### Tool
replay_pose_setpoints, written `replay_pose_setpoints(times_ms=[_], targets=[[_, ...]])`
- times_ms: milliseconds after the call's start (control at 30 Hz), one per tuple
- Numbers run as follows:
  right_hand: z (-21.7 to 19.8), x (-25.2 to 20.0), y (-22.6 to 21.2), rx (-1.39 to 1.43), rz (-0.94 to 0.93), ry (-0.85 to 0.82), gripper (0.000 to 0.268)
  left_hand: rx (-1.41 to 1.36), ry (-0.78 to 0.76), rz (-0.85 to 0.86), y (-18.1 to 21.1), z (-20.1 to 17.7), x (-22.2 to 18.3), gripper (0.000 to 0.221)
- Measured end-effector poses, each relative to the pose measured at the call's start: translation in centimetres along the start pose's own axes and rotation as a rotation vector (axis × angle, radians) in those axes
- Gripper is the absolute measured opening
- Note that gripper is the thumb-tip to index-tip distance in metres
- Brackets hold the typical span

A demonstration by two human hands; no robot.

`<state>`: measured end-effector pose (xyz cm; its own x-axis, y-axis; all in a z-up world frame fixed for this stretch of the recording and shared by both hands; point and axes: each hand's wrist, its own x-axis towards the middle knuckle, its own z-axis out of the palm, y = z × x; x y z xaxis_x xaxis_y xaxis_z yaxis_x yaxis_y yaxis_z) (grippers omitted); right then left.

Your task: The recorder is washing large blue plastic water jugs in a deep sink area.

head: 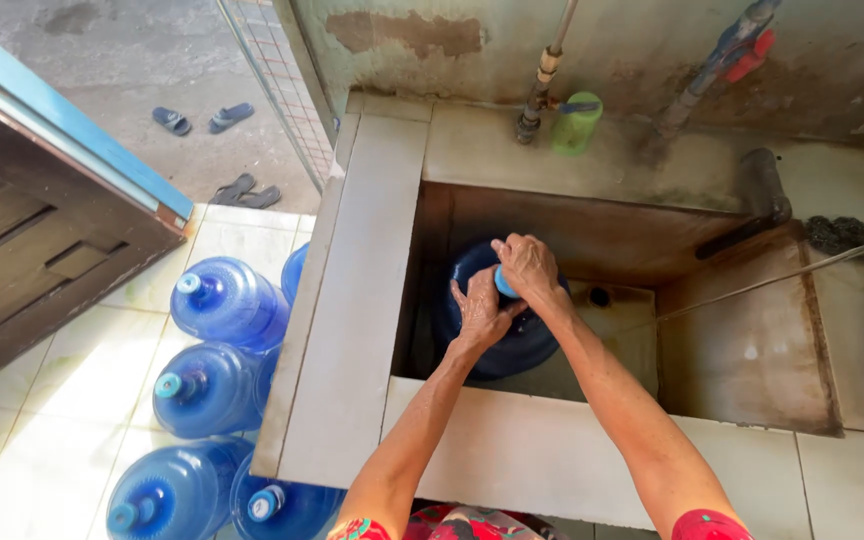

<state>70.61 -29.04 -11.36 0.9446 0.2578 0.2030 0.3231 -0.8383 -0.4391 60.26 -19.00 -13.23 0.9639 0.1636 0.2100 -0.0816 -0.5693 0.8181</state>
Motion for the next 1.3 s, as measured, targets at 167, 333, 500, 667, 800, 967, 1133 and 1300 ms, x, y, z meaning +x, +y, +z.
replay_pose_setpoints(times_ms=[167, 333, 500, 667, 800, 967, 1133, 1300], targets=[[-2.1, -1.0, -2.9, -0.082, 0.248, -0.066, 0.056, -0.345, -0.105, -0.037, -2.2, -0.6, 0.8, 0.062], [-0.8, -1.5, -3.0, -0.069, 0.412, -0.105, 0.057, -0.522, -0.065, -0.18, -1.5, -0.6, 0.6, 0.041], [-0.9, -1.6, -4.4, 0.0, 0.581, 0.083, 0.062, -0.649, -0.199, -0.162, -1.9, 0.7, 0.9, 0.051], [-1.4, -1.7, -4.7, 0.023, 0.646, 0.055, 0.068, -0.644, -0.192, -0.124, -2.1, 1.0, 1.0, 0.048], [-1.4, -1.5, -4.8, 0.038, 0.632, 0.103, 0.062, -0.66, -0.163, -0.08, -1.3, 0.8, 1.7, 0.045], [-0.6, -2.1, -4.0, 0.081, 0.468, 0.289, 0.051, -0.578, -0.144, -0.048, -1.9, 1.7, 1.4, 0.045], [-0.4, -2.5, -4.2, 0.109, 0.382, 0.409, 0.042, -0.577, -0.15, -0.067, -0.5, 0.3, 1.6, 0.044], [-0.4, -2.5, -4.2, 0.119, 0.292, 0.513, 0.039, -0.662, -0.131, -0.136, 1.1, -0.5, 1.7, 0.042]])
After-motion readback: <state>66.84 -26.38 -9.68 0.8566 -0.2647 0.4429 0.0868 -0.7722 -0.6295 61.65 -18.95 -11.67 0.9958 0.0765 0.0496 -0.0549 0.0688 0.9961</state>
